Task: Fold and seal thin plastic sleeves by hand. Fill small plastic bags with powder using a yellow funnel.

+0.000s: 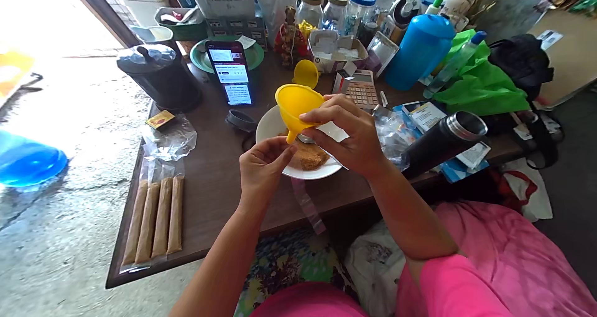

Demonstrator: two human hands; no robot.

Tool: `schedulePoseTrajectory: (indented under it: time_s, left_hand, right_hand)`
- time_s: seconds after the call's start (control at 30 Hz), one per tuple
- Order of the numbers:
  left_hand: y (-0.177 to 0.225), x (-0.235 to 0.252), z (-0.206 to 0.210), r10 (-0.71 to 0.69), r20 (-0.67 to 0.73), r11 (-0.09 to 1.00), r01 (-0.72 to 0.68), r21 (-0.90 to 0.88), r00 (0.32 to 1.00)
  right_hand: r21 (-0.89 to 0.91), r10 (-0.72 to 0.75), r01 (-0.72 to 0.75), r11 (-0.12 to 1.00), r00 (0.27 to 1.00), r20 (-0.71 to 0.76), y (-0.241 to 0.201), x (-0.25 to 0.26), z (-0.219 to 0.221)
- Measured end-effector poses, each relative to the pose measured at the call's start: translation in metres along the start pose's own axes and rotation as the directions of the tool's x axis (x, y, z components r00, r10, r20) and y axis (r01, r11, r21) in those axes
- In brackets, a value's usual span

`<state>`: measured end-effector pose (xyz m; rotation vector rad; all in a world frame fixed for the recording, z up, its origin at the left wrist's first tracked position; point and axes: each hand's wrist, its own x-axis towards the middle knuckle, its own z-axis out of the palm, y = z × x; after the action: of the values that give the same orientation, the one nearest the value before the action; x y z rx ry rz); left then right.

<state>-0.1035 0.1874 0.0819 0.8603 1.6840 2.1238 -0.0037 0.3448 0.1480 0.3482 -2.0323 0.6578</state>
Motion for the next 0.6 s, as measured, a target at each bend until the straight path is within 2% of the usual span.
schedulePoseTrajectory:
  time_s: [0.17,0.3,0.37,0.43,0.5,0.53,0.6]
  left_hand:
    - [-0.004,0.000,-0.002,0.060,0.024,0.997,-0.061,0.038,0.998]
    - [-0.013,-0.001,-0.008,0.127,0.053,0.980,-0.133,0.150,0.991]
    - [-0.017,-0.004,-0.017,0.173,0.071,0.960,-0.184,0.209,0.982]
    - [-0.022,-0.009,-0.030,0.212,0.055,0.939,-0.219,0.264,0.976]
    - [-0.028,-0.015,-0.043,0.224,0.003,0.936,-0.216,0.278,0.975]
    - [-0.030,-0.019,-0.048,0.216,-0.016,0.939,-0.204,0.278,0.976]
    - [-0.034,-0.025,-0.054,0.195,-0.034,0.944,-0.178,0.278,0.980]
  right_hand:
    - [0.004,0.014,-0.014,1.000,0.997,0.071,0.000,0.003,0.000]
    - [0.061,0.030,-0.039,0.997,0.990,0.139,0.002,0.002,0.005]
    - [0.094,0.103,-0.115,0.989,0.987,0.123,0.003,0.000,0.003]
    - [-0.002,0.249,-0.251,0.968,0.962,0.114,0.006,-0.004,-0.006]
    - [-0.262,0.438,-0.381,0.886,0.874,0.209,0.015,-0.015,-0.012]
    - [-0.398,0.545,-0.419,0.816,0.786,0.292,0.020,-0.022,-0.011]
    - [-0.598,0.715,-0.420,0.682,0.554,0.427,0.024,-0.033,-0.004]
